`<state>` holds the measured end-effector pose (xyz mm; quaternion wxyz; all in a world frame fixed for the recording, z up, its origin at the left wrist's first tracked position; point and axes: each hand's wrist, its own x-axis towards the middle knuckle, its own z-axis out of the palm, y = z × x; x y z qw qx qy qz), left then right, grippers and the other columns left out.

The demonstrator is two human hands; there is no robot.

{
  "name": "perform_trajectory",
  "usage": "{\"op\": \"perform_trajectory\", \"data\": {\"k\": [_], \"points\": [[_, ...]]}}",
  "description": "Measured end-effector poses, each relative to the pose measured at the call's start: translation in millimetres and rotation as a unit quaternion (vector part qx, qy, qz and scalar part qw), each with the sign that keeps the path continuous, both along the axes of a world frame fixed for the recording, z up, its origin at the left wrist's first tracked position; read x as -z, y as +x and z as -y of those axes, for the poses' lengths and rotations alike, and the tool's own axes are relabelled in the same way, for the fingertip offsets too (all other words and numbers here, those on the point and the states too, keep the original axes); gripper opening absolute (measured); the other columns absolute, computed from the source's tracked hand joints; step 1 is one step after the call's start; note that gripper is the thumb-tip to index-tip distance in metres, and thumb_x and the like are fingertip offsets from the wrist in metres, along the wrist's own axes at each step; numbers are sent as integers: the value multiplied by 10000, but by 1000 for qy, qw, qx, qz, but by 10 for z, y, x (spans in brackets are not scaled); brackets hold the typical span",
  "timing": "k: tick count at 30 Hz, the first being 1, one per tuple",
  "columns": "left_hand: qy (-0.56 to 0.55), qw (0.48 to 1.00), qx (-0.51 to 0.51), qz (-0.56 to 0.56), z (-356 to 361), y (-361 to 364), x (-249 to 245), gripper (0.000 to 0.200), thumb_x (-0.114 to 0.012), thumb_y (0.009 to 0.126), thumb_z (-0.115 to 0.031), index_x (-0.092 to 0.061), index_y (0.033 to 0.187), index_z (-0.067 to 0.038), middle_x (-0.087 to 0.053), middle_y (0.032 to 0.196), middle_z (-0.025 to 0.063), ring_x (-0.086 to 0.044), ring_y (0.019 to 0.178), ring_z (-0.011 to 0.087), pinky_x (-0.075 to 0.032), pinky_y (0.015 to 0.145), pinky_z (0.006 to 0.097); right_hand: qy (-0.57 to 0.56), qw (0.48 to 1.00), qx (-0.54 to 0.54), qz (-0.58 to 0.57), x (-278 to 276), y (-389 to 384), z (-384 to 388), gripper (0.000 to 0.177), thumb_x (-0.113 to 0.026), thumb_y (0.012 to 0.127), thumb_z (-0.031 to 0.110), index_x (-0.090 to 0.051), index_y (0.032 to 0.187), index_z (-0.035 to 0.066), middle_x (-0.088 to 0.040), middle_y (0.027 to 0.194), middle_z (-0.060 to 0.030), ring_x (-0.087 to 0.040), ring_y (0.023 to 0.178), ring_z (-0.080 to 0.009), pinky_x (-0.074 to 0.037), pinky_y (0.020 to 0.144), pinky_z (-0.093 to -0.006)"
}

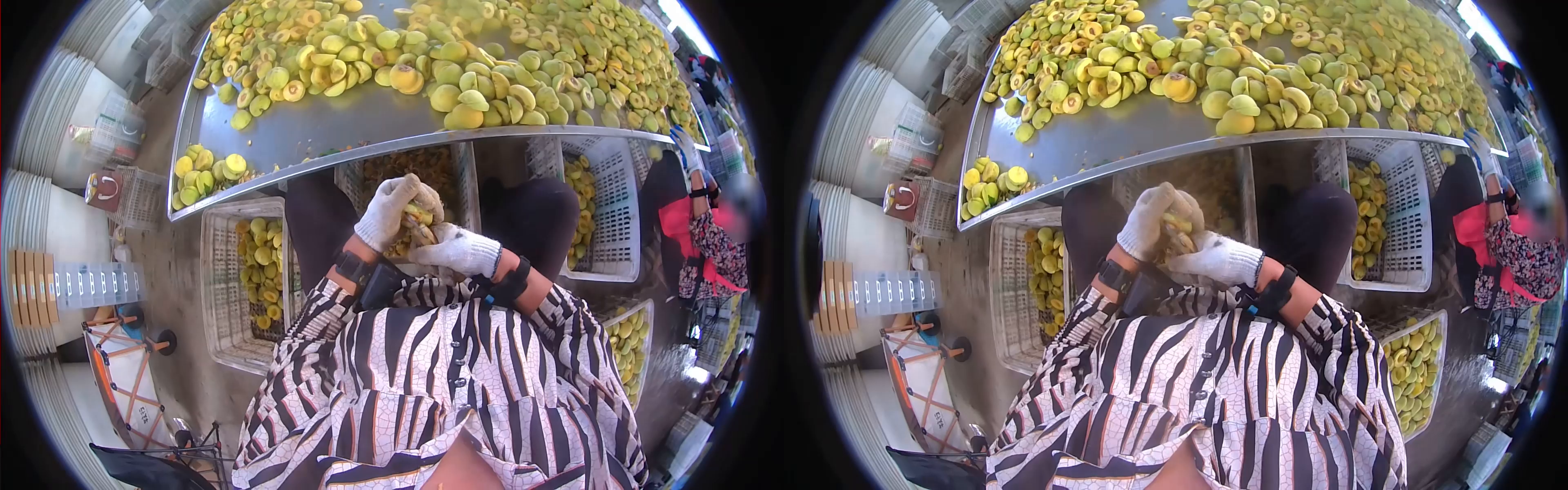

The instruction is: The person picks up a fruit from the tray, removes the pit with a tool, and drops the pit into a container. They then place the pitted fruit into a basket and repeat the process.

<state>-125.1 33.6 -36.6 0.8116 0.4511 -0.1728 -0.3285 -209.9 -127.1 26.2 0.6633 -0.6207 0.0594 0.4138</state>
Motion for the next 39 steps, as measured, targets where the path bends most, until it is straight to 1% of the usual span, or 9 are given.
{"op": "perform_trajectory", "data": {"k": [3, 9, 13, 15, 18, 21, 27, 33, 39], "points": [[14, 997, 30, 63, -34, 89, 59, 533, -564, 1009, -457, -664, 767, 7, -691, 820, 163, -662, 734, 231, -537, 697, 341, -69, 982, -42, 172, 285, 68, -15, 255, -715, 916, 263, -677, 1077, 68, -671, 878, -1, -603, 686, -69, -468, 582, -220], [-72, 993, -59, -73, 70, 47, 60, 503, -453, 1050, -433, -655, 874, -7, -683, 842, 171, -652, 765, 268, -538, 736, 378, 321, 930, 38, -174, 454, 152, 126, 174, -732, 901, 194, -667, 991, 61, -629, 799, 14, -545, 597, -70, -411, 518, -224], [-56, 956, -222, -184, -31, 71, -58, 458, -429, 1063, -415, -629, 1014, -5, -687, 903, 161, -668, 806, 278, -572, 778, 397, 203, 976, -16, -82, 303, 296, 61, 152, -720, 906, 194, -654, 948, 64, -598, 725, 28, -532, 563, -75, -403, 495, -240], [3, 942, -313, -123, -382, 199, 31, 351, -545, 1032, -342, -643, 949, -16, -682, 899, 145, -693, 834, 282, -605, 765, 426, -150, 969, -173, 91, 183, 427, 21, 251, -657, 919, 318, -661, 965, 72, -679, 815, -94, -664, 725, -164, -514, 648, -300], [117, 830, -542, -62, -1234, 339, -68, 215, -683, 940, -177, -670, 1038, 14, -715, 976, 126, -702, 828, 243, -585, 724, 357, -358, 881, -185, 248, 367, 418, 75, 392, -603, 896, 426, -654, 1037, 65, -702, 1000, -227, -659, 1002, -435, -526, 856, -477], [567, 578, -548, 213, -1817, 370, -303, 389, -692, 925, -219, -653, 1253, -15, -633, 1279, 163, -601, 1175, 269, -480, 1020, 385, -310, 908, -110, 260, 621, 459, 114, 474, -611, 897, 454, -590, 1147, 51, -681, 1074, -250, -649, 1059, -408, -514, 893, -465], [391, 788, -407, 245, -787, 1019, -390, 519, -687, 920, -210, -542, 1383, -25, -576, 1375, 168, -564, 1237, 265, -427, 1073, 387, -188, 974, -31, 127, 433, 612, 93, 513, -633, 888, 458, -600, 1193, 46, -682, 1101, -248, -655, 1057, -403, -511, 896, -446], [557, 664, -292, 404, 606, 2170, 9, 598, -711, 859, -405, -565, 1353, -102, -581, 1324, 173, -610, 1150, 349, -477, 1001, 433, -292, 935, -46, 196, 789, 579, 249, 564, -618, 893, 444, -570, 1280, 35, -693, 1110, -221, -722, 879, -312, -547, 797, -415], [509, 737, -250, 368, 836, 2384, 142, 588, -784, 808, -276, -593, 1310, -37, -681, 1156, 150, -636, 1111, 327, -492, 984, 399, -284, 943, -10, 172, 674, 596, 332, 541, -616, 899, 433, -568, 1265, 37, -680, 1128, -248, -677, 1015, -384, -522, 871, -445]]}}
